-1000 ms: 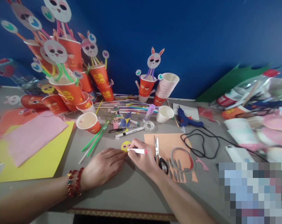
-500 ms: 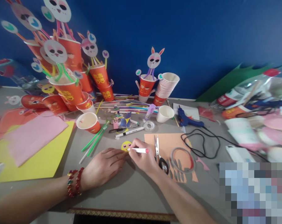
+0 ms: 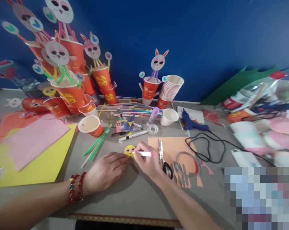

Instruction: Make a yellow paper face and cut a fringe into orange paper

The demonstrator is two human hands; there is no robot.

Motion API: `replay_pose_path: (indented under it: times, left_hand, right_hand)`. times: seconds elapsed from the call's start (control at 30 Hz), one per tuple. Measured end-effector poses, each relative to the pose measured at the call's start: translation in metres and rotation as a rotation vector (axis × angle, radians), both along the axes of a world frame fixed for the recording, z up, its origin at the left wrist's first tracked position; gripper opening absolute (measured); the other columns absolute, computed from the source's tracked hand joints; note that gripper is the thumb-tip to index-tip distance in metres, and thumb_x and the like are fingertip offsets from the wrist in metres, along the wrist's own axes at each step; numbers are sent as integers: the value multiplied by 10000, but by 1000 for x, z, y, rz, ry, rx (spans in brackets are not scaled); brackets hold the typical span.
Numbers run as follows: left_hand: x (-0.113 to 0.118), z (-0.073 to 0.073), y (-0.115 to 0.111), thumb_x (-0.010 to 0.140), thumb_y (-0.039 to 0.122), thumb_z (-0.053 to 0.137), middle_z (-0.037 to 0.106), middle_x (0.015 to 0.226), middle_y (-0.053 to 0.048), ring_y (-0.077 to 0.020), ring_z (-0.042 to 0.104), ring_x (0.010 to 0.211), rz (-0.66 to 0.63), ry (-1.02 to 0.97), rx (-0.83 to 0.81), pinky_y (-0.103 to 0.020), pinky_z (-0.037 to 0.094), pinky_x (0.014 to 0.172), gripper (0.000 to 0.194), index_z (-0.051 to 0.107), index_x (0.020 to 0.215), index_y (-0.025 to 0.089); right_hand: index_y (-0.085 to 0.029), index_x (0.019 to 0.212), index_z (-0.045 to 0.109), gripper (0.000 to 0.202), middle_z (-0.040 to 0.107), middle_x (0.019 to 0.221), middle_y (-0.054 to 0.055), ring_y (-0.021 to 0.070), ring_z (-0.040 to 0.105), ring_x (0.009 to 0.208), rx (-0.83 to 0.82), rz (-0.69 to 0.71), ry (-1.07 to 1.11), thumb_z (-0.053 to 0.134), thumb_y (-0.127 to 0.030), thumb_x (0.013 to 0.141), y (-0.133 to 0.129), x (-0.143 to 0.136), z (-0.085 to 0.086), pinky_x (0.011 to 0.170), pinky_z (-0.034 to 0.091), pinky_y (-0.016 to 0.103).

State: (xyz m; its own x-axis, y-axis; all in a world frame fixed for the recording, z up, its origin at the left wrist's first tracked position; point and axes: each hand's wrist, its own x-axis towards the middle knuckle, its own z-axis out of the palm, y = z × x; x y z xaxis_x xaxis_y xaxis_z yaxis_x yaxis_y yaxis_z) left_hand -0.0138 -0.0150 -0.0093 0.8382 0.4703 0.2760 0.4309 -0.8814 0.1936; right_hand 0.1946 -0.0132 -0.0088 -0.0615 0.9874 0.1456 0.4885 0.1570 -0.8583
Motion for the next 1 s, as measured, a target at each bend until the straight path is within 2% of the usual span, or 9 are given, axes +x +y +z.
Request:
replay_pose_path:
  times: [0.37, 1.0]
  left_hand:
    - [1, 0, 0, 980, 246, 468, 640, 1286, -68, -210, 570, 1185, 1, 6, -20, -370, 461, 959, 203, 622, 1078, 159]
    - [0, 0, 0, 979, 240, 458, 635, 1293, -67, -201, 555, 1197, 6, 0, -15, -368, 463, 968, 210, 626, 1074, 157]
  right_hand:
    - [-200, 668, 524, 138, 544, 581, -49, 104, 449, 517, -8, 31, -45, 522, -165, 801, 0, 1, -5, 508, 315, 212]
    - [-202, 657, 515, 157, 533, 576, -44, 105, 427, 500, -12, 14, -10, 505, -171, 810, 0, 0, -4, 484, 298, 219]
